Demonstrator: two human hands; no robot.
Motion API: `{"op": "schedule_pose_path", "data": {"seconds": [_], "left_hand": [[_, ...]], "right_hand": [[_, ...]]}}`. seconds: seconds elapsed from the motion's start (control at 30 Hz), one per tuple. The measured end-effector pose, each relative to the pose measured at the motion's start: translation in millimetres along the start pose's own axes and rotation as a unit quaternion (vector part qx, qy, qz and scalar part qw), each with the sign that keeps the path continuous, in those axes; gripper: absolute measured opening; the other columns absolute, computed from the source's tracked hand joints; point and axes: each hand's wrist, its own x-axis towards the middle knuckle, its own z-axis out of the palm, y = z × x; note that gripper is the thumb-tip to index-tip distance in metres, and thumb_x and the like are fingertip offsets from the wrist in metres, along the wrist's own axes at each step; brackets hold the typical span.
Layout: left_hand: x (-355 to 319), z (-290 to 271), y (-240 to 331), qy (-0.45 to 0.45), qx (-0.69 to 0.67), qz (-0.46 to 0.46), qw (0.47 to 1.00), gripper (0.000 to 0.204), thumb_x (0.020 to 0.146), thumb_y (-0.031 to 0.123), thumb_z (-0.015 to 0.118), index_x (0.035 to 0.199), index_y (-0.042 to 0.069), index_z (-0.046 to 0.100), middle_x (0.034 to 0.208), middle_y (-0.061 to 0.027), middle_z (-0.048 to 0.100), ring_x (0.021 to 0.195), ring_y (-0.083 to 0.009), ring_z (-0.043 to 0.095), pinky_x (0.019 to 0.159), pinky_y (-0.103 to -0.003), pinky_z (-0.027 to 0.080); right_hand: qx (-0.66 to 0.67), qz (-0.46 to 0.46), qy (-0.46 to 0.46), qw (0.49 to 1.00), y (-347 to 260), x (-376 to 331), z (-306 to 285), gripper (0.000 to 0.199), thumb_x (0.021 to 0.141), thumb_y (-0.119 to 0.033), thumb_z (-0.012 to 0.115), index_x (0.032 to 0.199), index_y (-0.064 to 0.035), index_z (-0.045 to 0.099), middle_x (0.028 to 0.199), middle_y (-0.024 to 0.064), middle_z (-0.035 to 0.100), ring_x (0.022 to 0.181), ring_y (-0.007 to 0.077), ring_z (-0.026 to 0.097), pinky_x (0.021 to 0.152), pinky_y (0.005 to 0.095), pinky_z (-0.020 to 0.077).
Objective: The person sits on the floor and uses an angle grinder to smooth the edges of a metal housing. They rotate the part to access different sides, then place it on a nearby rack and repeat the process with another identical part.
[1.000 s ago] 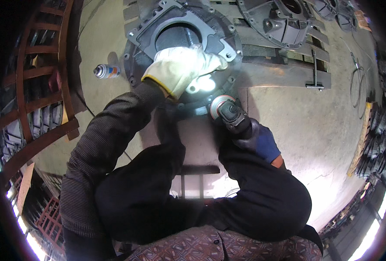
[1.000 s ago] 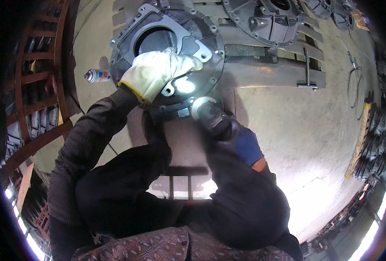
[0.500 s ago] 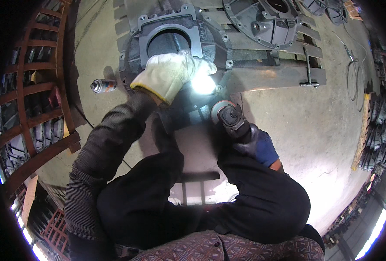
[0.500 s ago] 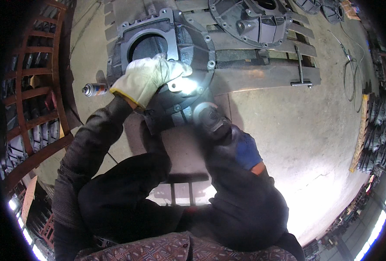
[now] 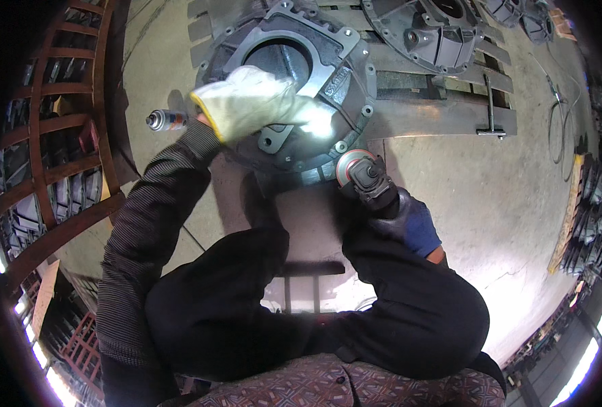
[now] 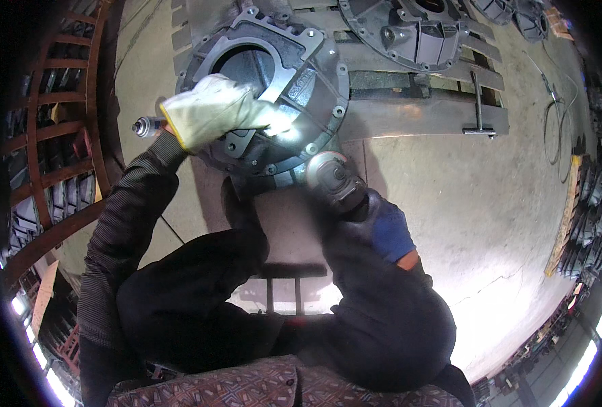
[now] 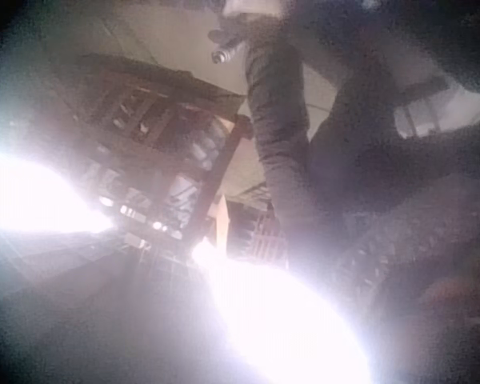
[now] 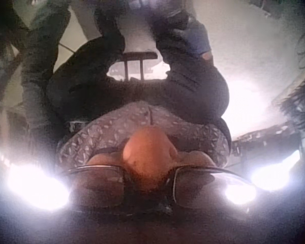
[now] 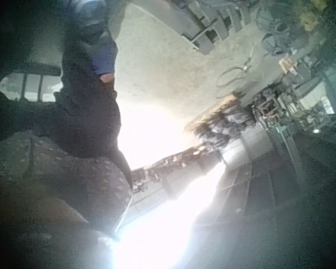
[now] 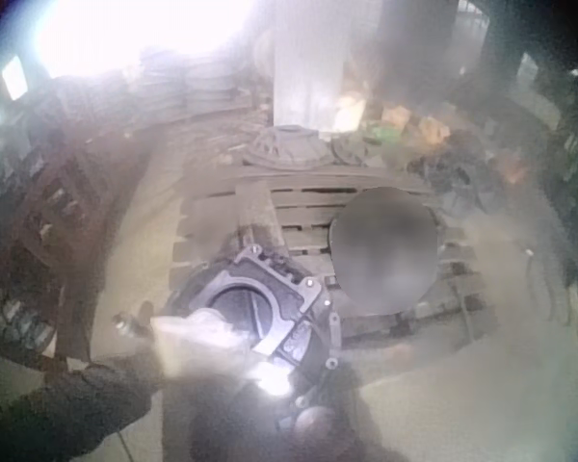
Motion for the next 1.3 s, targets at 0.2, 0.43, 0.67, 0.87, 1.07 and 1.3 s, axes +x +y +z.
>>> {"op": "schedule_pose_path", "data": {"seconds": [0.2, 0.43, 0.67, 0.87, 1.07, 1.3], "left_hand": [[-9, 29, 16, -0.088, -0.038, 0.019, 0.995, 0.041, 0.1, 0.025, 0.063, 0.136, 0.006, 0.067, 0.127, -0.0195, 0.071, 0.119, -0.0342, 0.07, 0.104, -0.046, 0.056], [-15, 23, 14, -0.121, -0.022, -0.004, 0.992, 0.04, 0.104, 0.034, 0.058, 0.132, 0.007, 0.069, 0.125, -0.0183, 0.072, 0.113, -0.0339, 0.072, 0.095, -0.045, 0.06], [-14, 30, 13, -0.025, -0.049, 0.016, 0.998, 0.035, 0.1, 0.038, 0.059, 0.113, 0.009, 0.074, 0.113, -0.0175, 0.072, 0.106, -0.0362, 0.071, 0.094, -0.045, 0.058], [-24, 46, 9, 0.019, -0.043, 0.013, 0.999, 0.034, 0.099, 0.037, 0.06, 0.113, 0.009, 0.074, 0.112, -0.0168, 0.072, 0.104, -0.0363, 0.071, 0.093, -0.045, 0.058], [-22, 41, 12, 0.04, -0.04, 0.014, 0.998, 0.033, 0.098, 0.036, 0.061, 0.112, 0.009, 0.074, 0.111, -0.0162, 0.072, 0.102, -0.0364, 0.07, 0.093, -0.046, 0.057], [-10, 17, 8, -0.046, -0.021, 0.048, 0.998, 0.035, 0.098, 0.033, 0.062, 0.119, 0.007, 0.073, 0.116, -0.0168, 0.074, 0.107, -0.035, 0.072, 0.097, -0.044, 0.056]], "right_hand": [[-0.09, 0.004, 0.001, 0.996, 24, 11, 2, 0.073, 0.076, -0.039, 0.089, 0.138, -0.0086, 0.065, 0.12, 0.023, 0.076, 0.115, 0.0444, 0.072, 0.097, 0.0493, 0.0584], [-0.098, -0.028, -0.002, 0.995, 35, 18, 8, 0.077, 0.077, -0.043, 0.086, 0.144, -0.012, 0.062, 0.117, 0.0226, 0.077, 0.112, 0.0444, 0.073, 0.095, 0.0503, 0.0589], [-0.136, -0.02, -0.013, 0.99, 35, 25, 12, 0.085, 0.076, -0.048, 0.085, 0.148, -0.0131, 0.057, 0.114, 0.0243, 0.077, 0.107, 0.0446, 0.073, 0.094, 0.052, 0.0592], [-0.162, -0.028, 0.0, 0.986, 27, 25, 11, 0.083, 0.076, -0.049, 0.086, 0.146, -0.0121, 0.059, 0.115, 0.0242, 0.077, 0.107, 0.0437, 0.074, 0.093, 0.0517, 0.0592], [-0.174, -0.006, -0.017, 0.985, 21, 25, 8, 0.082, 0.078, -0.047, 0.085, 0.147, -0.0108, 0.059, 0.117, 0.0233, 0.077, 0.11, 0.0428, 0.074, 0.095, 0.0505, 0.0593], [-0.057, -0.012, 0.019, 0.998, 20, 5, 2, 0.07, 0.08, -0.044, 0.084, 0.138, -0.0086, 0.067, 0.116, 0.0225, 0.078, 0.114, 0.043, 0.073, 0.097, 0.048, 0.0585]]}}
